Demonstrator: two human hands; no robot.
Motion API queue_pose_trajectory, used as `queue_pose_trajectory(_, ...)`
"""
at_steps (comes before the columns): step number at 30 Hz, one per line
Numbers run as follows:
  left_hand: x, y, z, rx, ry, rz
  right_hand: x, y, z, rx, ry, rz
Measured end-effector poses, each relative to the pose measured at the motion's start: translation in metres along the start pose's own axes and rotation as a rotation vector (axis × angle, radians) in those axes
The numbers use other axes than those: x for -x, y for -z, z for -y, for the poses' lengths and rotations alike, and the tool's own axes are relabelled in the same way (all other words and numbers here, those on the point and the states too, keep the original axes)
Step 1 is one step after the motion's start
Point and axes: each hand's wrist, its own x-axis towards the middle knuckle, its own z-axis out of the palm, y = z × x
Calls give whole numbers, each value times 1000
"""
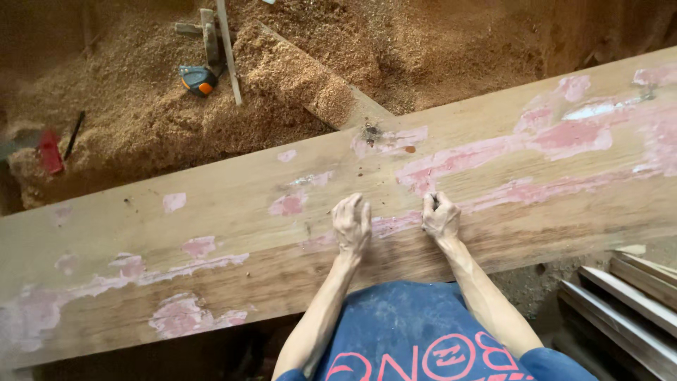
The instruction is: The person applies a white filler substance from a small tube into holes and imperfections on a large wooden plank. They use their fingers to spread the filler and smooth the surface, working on multiple spots across the board.
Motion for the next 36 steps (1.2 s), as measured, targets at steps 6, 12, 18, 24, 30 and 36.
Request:
queue_pose_trajectory(6,46,20,-4,-104,98,26,-16,-12,-19,185,36,50)
queue_pose_trajectory(12,64,-7,-9,-259,127,-176,-24,-12,-21,262,193,218)
queue_pose_trajectory(18,75,-22,-10,-399,167,-195,-23,4,-29,274,348,310)
queue_pose_trajectory(24,76,-20,-16,-384,206,-246,-36,-1,-40,248,483,264)
queue_pose_trajectory(30,76,-18,-18,-366,201,-265,-28,-1,-41,228,521,233)
queue_pose_trajectory(36,76,-23,-15,-368,191,-272,-19,10,-23,179,448,334)
